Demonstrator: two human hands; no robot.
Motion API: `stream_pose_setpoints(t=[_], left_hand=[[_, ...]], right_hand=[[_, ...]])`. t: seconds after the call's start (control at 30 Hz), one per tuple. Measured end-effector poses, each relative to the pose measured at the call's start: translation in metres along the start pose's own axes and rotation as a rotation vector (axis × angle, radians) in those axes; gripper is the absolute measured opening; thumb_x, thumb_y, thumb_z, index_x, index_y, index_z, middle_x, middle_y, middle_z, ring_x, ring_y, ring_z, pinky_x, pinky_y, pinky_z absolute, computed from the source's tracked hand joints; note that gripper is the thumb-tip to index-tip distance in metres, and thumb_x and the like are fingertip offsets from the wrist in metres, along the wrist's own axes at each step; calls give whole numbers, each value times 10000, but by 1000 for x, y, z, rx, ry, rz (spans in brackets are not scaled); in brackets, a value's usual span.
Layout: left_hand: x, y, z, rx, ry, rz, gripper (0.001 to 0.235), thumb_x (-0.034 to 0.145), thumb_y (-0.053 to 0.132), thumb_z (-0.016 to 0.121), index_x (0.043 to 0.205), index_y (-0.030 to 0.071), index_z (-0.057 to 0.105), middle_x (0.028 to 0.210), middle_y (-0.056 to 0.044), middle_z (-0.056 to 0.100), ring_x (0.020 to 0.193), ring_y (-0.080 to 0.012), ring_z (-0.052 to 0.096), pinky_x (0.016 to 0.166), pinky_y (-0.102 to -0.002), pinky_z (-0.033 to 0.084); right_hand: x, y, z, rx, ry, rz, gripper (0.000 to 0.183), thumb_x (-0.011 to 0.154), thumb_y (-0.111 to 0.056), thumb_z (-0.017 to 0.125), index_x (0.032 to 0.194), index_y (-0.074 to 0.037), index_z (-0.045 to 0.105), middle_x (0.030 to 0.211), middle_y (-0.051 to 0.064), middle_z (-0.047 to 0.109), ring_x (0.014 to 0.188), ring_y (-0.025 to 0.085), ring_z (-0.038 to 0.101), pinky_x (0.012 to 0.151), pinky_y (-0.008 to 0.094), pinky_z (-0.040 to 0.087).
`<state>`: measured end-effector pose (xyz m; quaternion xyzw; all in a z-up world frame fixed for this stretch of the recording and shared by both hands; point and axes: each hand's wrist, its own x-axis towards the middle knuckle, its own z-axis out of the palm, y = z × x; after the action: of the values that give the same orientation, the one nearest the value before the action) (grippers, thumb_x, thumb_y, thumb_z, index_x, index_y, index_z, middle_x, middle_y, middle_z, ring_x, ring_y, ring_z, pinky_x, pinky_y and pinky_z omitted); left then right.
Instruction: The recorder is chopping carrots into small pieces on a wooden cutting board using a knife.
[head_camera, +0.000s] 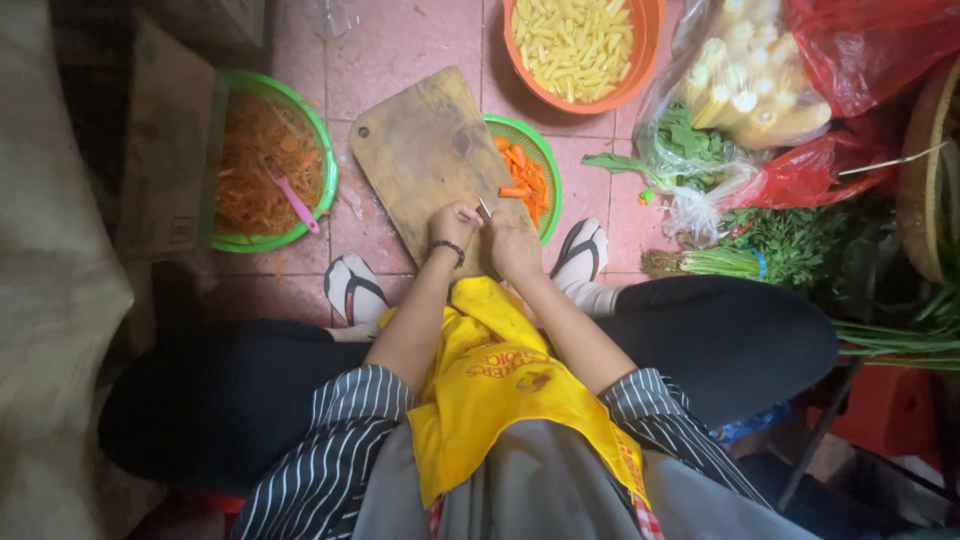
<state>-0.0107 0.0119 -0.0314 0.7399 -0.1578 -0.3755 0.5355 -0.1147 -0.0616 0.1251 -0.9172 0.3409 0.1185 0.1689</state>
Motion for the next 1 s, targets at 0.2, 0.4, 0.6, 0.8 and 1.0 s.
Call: stream_pose_setpoints(t=[0.2, 0.4, 0.6, 0.8, 1.0], left_hand=[[-8, 26, -7, 33, 4, -24, 84, 788, -5, 773, 790, 64, 725, 789, -77, 777, 703, -148, 716, 680, -301, 568], [-26, 60, -4, 288, -83, -34, 79, 838, 105, 767, 762, 126, 763, 769, -84, 756, 686, -209, 727, 666, -343, 574], [-46, 71, -10, 660, 303, 629, 323, 598, 151, 807, 877, 106, 651, 902, -176, 702, 827, -388, 688, 730, -455, 573], [-37, 55, -10, 574, 117, 111, 279, 743, 163, 835, 916, 51, 648, 833, -165, 683, 790, -372, 672, 700, -484, 550], [0, -16, 33, -622, 203, -300, 193, 997, 159, 635, 915, -5, 696, 854, -126, 605, 739, -300, 640, 689, -424, 536]], right_hand=[[-1, -9, 3, -31, 229, -45, 171, 951, -220, 542, 1029, -68, 553, 929, 243, 729, 890, 429, 712, 760, 535, 542], [20, 36, 41, 203, 31, -88, 353, 948, -318, 617, 1101, -8, 545, 942, 310, 701, 901, 483, 683, 790, 572, 533], [23, 49, 25, 226, -39, 70, 398, 981, -313, 556, 1201, 17, 519, 897, 325, 701, 824, 502, 681, 759, 597, 534], [11, 19, 5, 213, 81, 57, 297, 968, -304, 588, 1068, -24, 592, 936, 280, 713, 834, 471, 699, 753, 571, 552], [12, 7, -7, 163, 66, -15, 289, 958, -214, 567, 1115, 28, 561, 935, 311, 688, 824, 486, 689, 725, 575, 548]])
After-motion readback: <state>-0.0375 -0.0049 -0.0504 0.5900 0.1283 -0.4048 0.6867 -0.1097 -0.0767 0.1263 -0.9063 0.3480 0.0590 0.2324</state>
